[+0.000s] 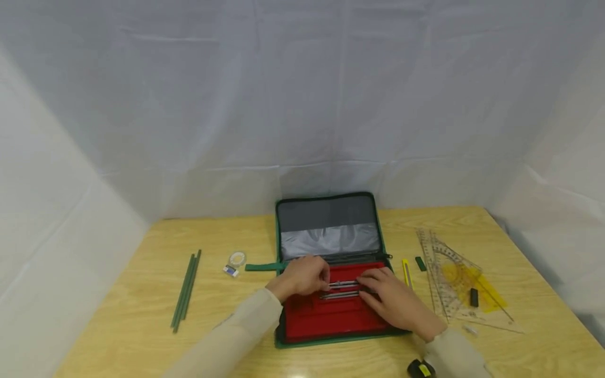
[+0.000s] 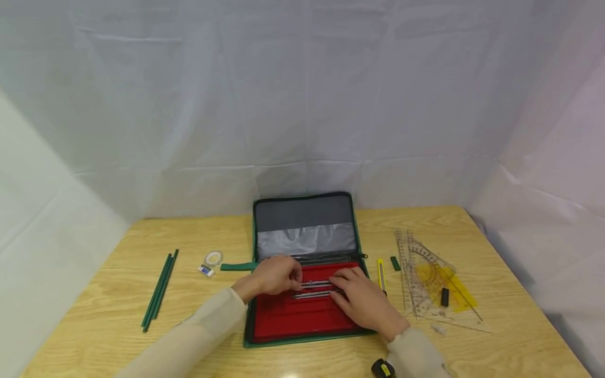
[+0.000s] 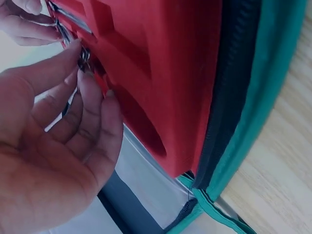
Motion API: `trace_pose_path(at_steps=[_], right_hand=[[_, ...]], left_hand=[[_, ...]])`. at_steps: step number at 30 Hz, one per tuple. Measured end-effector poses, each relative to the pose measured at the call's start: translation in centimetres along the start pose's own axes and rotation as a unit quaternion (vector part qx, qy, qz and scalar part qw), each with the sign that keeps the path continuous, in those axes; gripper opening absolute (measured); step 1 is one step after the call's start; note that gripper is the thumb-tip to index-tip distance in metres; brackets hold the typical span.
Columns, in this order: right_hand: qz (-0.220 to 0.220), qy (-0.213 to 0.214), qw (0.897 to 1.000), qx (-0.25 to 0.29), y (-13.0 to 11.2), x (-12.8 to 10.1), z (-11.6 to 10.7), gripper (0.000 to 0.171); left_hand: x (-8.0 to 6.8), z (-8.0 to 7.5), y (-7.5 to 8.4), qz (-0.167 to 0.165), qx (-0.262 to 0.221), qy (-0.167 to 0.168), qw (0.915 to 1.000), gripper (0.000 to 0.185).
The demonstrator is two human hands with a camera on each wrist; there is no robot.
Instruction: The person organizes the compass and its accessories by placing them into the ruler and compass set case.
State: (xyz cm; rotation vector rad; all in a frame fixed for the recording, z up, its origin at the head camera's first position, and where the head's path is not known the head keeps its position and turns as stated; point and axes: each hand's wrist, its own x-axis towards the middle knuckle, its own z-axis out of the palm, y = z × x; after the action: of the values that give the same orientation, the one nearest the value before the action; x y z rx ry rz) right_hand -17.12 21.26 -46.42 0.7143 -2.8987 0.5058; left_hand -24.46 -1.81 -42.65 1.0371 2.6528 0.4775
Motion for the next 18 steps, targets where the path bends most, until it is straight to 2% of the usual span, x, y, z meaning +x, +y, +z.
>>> trace_pose_path(at_steps=[4,9,14,18], right_hand=[[-0.025,0.012,0.999,-0.017,0.5,0.9,-0.2,0.020],[-0.033,0.002,0.999,-0.012,0.9,1.8,-0.8,0.006],[-0.032,-0.030,0.999,-0.014,1.1,2.6,-1.1,0.005],[-0.058,-0.054,0.997,-0.015,1.0,3.5,-1.6,0.006]], left_hand=[[0.3,-0.2,-0.4,0.026,-0.008,-0.017,0.9995,0.005],[0.4,-0.3,-0.4,0.043,0.007,-0.028,0.9987,0.004],[0.4,-0.4,0.1,0.025,0.033,-0.028,0.9988,0.011],[0.4,-0.5,0.5,0.002,0.052,-0.022,0.9984,0.014]])
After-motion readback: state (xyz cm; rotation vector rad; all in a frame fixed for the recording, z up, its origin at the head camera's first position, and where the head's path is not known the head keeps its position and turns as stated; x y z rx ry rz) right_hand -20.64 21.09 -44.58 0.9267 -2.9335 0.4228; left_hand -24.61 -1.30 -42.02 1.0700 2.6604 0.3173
